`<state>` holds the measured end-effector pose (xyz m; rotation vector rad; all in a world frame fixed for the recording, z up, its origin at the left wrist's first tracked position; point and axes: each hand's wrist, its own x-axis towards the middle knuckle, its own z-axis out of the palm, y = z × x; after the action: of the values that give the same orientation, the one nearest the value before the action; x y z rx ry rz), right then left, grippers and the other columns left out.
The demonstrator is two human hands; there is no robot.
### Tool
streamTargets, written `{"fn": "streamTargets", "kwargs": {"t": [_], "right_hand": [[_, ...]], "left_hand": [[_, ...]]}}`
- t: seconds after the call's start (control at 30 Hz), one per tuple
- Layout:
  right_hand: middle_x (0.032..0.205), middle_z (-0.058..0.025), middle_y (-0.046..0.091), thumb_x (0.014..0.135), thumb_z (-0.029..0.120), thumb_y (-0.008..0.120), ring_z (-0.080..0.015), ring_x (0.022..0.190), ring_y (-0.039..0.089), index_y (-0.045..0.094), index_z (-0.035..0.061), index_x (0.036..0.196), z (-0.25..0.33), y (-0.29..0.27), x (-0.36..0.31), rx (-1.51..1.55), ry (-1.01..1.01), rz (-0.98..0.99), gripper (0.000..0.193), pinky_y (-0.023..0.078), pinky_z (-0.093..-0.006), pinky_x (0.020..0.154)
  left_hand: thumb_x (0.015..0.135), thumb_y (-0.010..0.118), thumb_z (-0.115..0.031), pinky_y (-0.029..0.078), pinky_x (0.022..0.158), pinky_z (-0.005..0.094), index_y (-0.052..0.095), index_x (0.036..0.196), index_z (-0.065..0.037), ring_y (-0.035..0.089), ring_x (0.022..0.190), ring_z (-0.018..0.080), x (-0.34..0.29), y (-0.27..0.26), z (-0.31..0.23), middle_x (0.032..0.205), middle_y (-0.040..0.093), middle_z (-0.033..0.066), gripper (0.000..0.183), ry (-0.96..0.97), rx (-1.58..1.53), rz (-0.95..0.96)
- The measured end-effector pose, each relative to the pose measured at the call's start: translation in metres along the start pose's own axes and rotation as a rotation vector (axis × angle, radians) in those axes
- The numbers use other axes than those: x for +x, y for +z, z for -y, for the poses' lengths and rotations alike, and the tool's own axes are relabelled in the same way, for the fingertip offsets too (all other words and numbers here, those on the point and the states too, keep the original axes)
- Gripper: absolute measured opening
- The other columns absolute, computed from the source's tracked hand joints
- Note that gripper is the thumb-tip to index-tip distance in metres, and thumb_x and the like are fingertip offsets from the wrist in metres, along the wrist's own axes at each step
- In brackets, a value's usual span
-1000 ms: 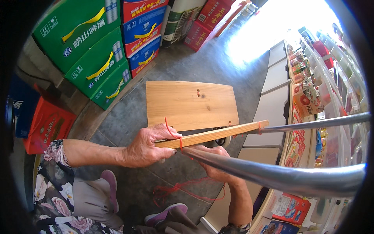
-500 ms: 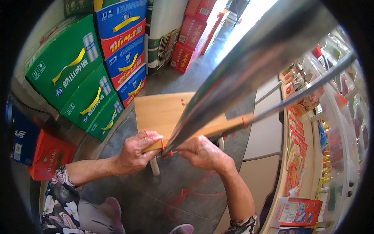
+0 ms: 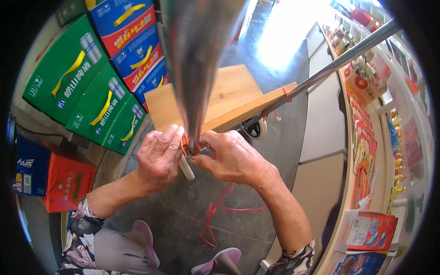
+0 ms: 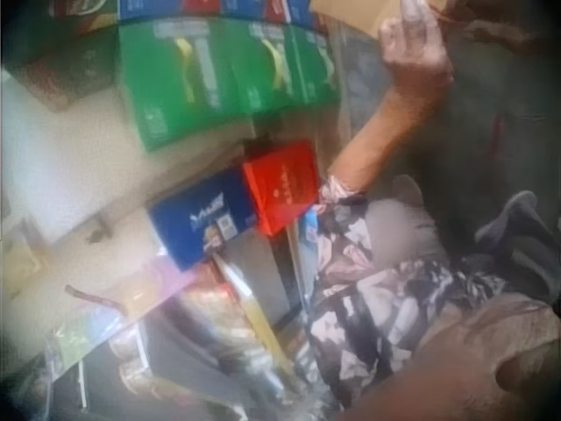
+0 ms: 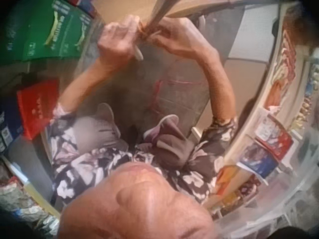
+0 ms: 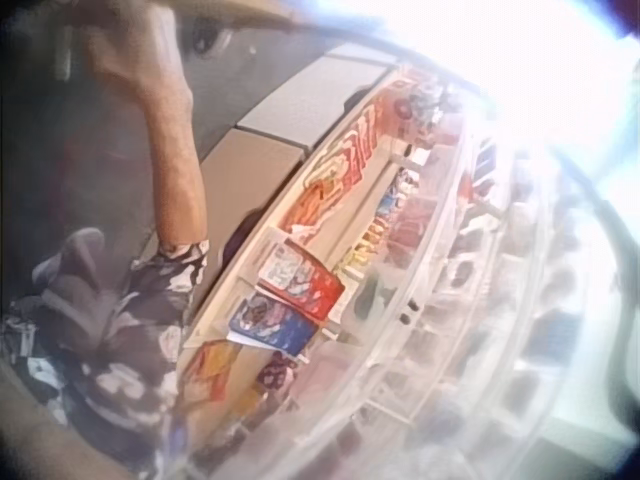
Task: The person attaches a wooden board to a metal walker frame using red string. They position the board, then tie the string through holes in the board and around the frame's metal bars to secure it.
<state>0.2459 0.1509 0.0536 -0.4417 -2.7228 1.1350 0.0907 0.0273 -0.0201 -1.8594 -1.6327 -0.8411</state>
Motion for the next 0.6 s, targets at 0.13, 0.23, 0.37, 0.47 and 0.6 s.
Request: {"fn": "streamTargets", "kwargs": {"t": [0.13, 0.23, 0.37, 0.47, 0.6], "right_hand": [[0.069, -0.0244, 0.058, 0.079, 0.008, 0.058, -0.0404, 0.073, 0.060, 0.056, -0.0047, 0.099, -0.002, 0.012, -0.007, 0.079, 0.135, 0.027, 0.024, 0.046, -0.0438, 0.065], [0.074, -0.0271, 0.058, 0.083, 0.005, 0.052, -0.0431, 0.079, 0.058, 0.055, -0.0051, 0.099, -0.004, 0.027, -0.006, 0.121, 0.019, -0.134, 0.019, 0.046, -0.0462, 0.068], [0.076, -0.0291, 0.057, 0.085, 0.005, 0.047, -0.0416, 0.077, 0.058, 0.056, -0.0049, 0.095, -0.019, 0.042, 0.004, -0.049, -0.097, -0.251, 0.017, 0.046, -0.0457, 0.067], [0.064, -0.0234, 0.058, 0.077, 0.010, 0.051, -0.0314, 0.062, 0.063, 0.062, -0.0036, 0.078, -0.034, 0.035, 0.024, -0.162, -0.128, -0.367, 0.018, 0.049, -0.0442, 0.059], [0.063, -0.0250, 0.059, 0.076, 0.013, 0.055, -0.0386, 0.064, 0.063, 0.062, -0.0042, 0.072, -0.037, 0.007, 0.049, -0.745, -0.403, -0.145, 0.019, 0.051, -0.0425, 0.057]], "left_hand": [[0.069, 0.056, -0.009, 0.049, 0.072, 0.0355, 0.057, 0.110, 0.008, 0.061, 0.086, 0.0245, -0.002, -0.008, 0.004, 0.113, 0.055, 0.0218, 0.044, 0.099, 0.205, 0.145], [0.069, 0.056, -0.007, 0.049, 0.071, 0.0330, 0.056, 0.112, 0.009, 0.061, 0.085, 0.0245, 0.002, -0.008, 0.013, 0.111, 0.056, 0.0213, 0.045, 0.118, 0.210, 0.159], [0.070, 0.057, -0.005, 0.051, 0.068, 0.0334, 0.054, 0.113, 0.010, 0.061, 0.082, 0.0249, 0.007, -0.001, 0.027, 0.106, 0.057, 0.0209, 0.046, 0.175, 0.270, 0.152], [0.071, 0.057, -0.004, 0.051, 0.066, 0.0317, 0.053, 0.114, 0.011, 0.061, 0.081, 0.0245, 0.012, 0.003, 0.033, 0.104, 0.057, 0.0208, 0.045, 0.196, 0.283, 0.233], [0.072, 0.059, -0.002, 0.052, 0.065, 0.0310, 0.053, 0.112, 0.012, 0.062, 0.076, 0.0252, 0.028, 0.008, 0.034, 0.099, 0.058, 0.0201, 0.043, 0.221, 0.300, 0.299]]}}
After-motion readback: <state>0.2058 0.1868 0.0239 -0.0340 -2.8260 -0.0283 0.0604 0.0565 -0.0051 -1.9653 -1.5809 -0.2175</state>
